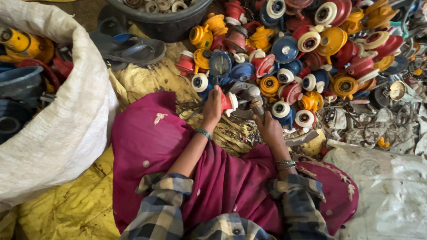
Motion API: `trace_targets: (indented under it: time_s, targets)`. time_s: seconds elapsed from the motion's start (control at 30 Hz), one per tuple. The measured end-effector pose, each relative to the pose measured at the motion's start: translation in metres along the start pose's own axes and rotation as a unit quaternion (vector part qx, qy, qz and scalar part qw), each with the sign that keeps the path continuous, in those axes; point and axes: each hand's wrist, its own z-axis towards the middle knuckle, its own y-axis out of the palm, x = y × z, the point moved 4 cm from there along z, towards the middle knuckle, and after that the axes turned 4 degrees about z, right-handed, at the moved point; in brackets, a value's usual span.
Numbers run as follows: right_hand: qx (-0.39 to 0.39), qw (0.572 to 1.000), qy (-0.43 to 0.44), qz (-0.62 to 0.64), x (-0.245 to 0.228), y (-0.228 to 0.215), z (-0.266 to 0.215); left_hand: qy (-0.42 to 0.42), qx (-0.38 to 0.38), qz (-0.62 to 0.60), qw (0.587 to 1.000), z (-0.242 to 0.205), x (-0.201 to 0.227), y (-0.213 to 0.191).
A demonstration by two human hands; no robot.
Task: The person sits on the floor and uses a hammer to strike the center of colorful plastic toy parts placed in a metal fixture, separating components. The person handles the parts one at a time, removes separated pieces, and places them into a nearby bucket.
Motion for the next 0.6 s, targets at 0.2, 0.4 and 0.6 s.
trace_targets:
  time_s: [0.2, 0.4, 0.6]
  targets:
    - [-0.031, 0.996, 0.075, 0.027, 0.008, 0.002, 0.0, -0.132, 0.095, -0.421, 0.892, 0.033, -0.047, 0.033]
    - [-0.001, 1.0, 0.02, -0.017, 0.016, 0.009, 0.004, -0.039, 0.111, -0.37, 0.922, 0.028, -0.033, 0.029]
    - [0.009, 0.998, 0.024, -0.064, 0.0, 0.004, 0.0, 0.02, 0.136, -0.293, 0.946, 0.008, 0.005, 0.022]
